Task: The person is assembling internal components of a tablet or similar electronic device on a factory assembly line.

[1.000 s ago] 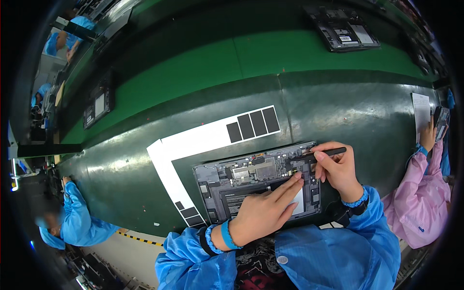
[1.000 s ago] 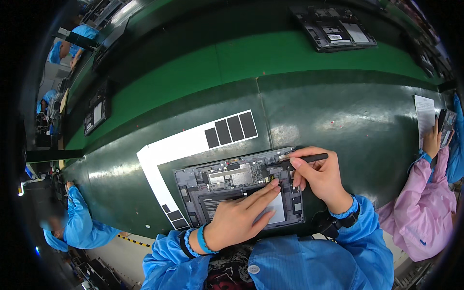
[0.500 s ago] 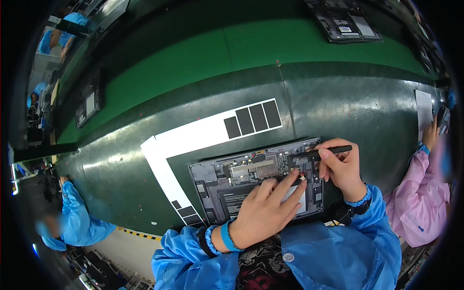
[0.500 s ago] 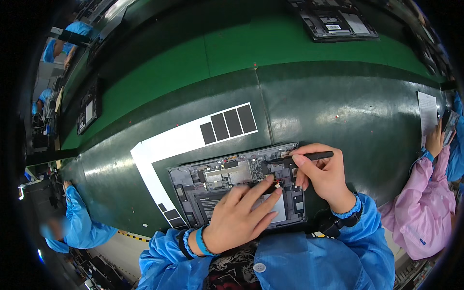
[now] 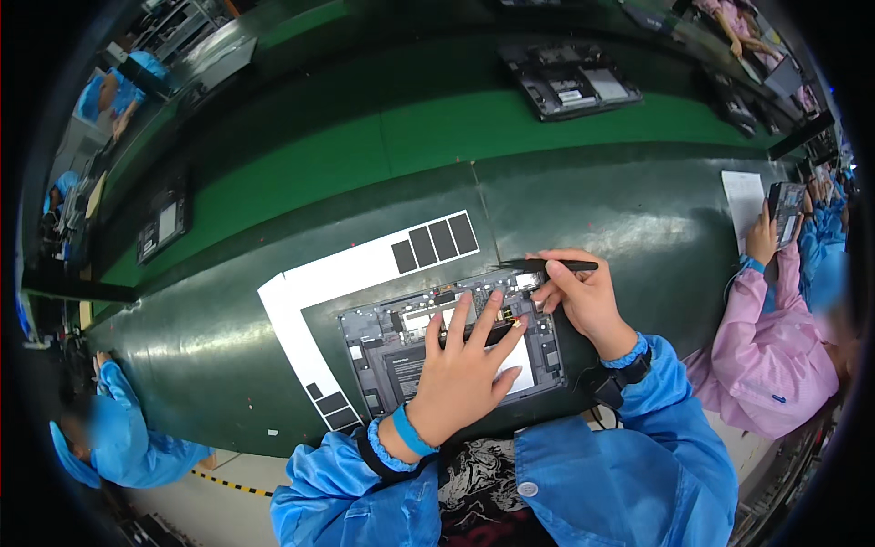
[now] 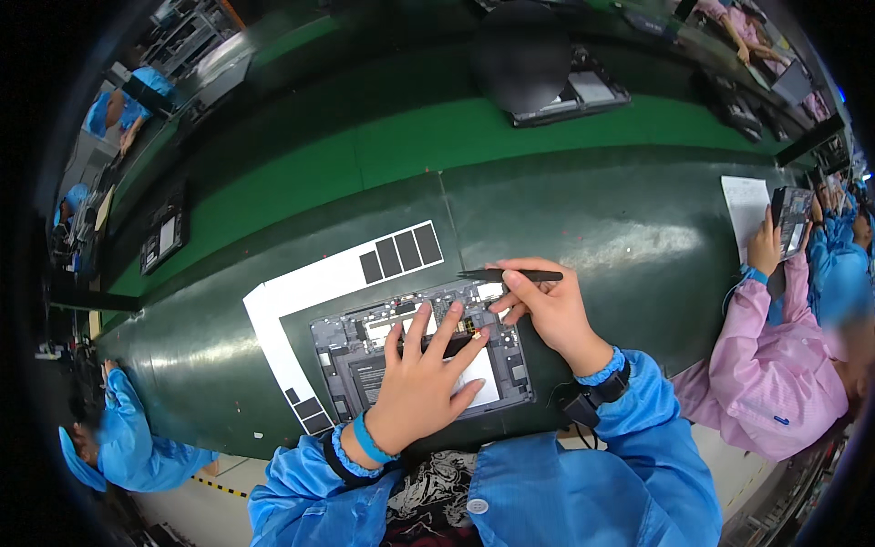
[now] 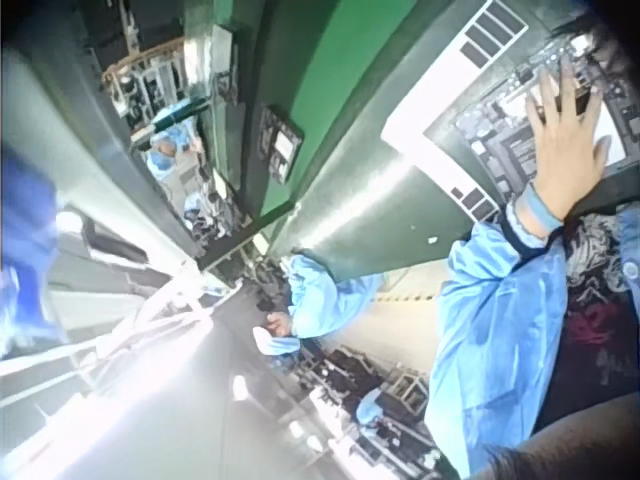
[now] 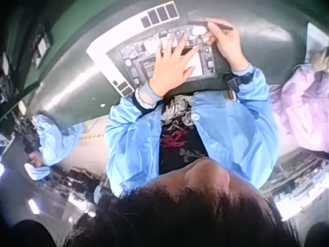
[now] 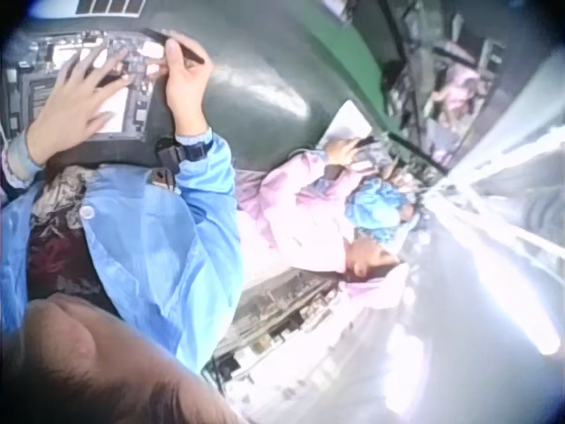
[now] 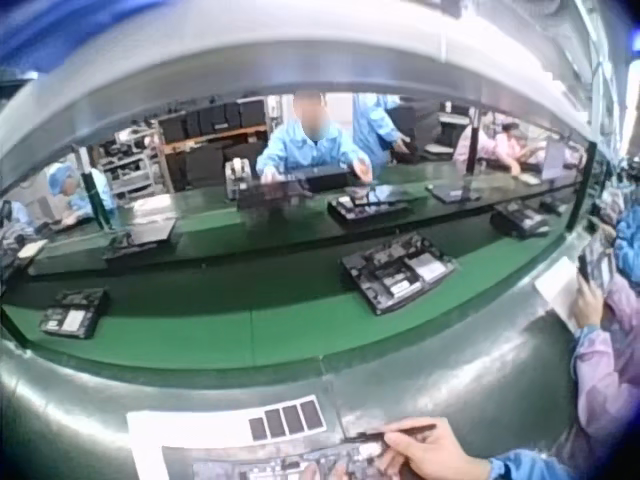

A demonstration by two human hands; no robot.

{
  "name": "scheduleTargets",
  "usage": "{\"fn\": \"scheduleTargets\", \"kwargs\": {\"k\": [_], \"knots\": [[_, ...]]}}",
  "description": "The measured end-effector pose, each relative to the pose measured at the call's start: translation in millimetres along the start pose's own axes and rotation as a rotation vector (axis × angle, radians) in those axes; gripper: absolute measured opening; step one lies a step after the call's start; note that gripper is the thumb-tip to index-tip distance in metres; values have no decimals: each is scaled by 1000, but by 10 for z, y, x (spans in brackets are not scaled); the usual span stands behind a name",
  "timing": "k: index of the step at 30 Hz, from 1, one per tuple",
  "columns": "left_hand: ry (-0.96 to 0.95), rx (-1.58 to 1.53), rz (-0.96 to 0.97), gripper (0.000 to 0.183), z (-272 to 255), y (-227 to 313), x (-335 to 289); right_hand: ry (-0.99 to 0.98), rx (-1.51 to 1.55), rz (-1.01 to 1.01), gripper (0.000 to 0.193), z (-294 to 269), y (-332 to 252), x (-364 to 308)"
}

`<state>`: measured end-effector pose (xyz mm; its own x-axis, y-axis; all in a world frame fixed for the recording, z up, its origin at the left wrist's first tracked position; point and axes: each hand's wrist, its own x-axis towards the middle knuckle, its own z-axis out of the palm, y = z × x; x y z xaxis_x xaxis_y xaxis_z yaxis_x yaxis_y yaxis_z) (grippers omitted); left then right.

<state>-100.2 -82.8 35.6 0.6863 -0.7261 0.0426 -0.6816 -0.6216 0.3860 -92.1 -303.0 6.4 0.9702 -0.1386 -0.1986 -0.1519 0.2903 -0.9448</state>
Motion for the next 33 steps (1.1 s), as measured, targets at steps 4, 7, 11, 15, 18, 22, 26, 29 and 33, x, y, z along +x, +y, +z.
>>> {"fn": "scheduleTargets", "kwargs": {"k": [4, 7, 11, 15, 18, 22, 26, 29, 33], "knots": [[44, -117, 43, 50, -17, -66, -49, 48, 0, -87, 25, 13, -40, -7], [-57, -103, 115, 47, -357, -99, -306, 300, -216, -336, 31, -61, -10, -78], [49, -189, -81, 50, -751, -259, -884, 377, -230, -325, 29, -15, 125, -608], [309, -447, -483, 58, -597, -484, -1374, 315, -625, -268, 28, 0, 256, -930], [195, -1374, -636, 63, -347, -648, -1563, 263, -701, -183, 30, 219, 226, -1037], [113, -1189, -497, 58, -337, -695, -1516, 292, -544, -267, 31, 223, 312, -951], [202, -1275, -285, 64, -511, -673, -1468, 315, 133, -349, 25, 344, 112, -595], [460, -511, -207, 70, -733, -661, -1334, 222, 239, -293, 21, 593, -253, -6], [404, 71, -374, 70, -484, -898, -1339, 155, 33, -439, 18, 953, -423, 1193]]}}
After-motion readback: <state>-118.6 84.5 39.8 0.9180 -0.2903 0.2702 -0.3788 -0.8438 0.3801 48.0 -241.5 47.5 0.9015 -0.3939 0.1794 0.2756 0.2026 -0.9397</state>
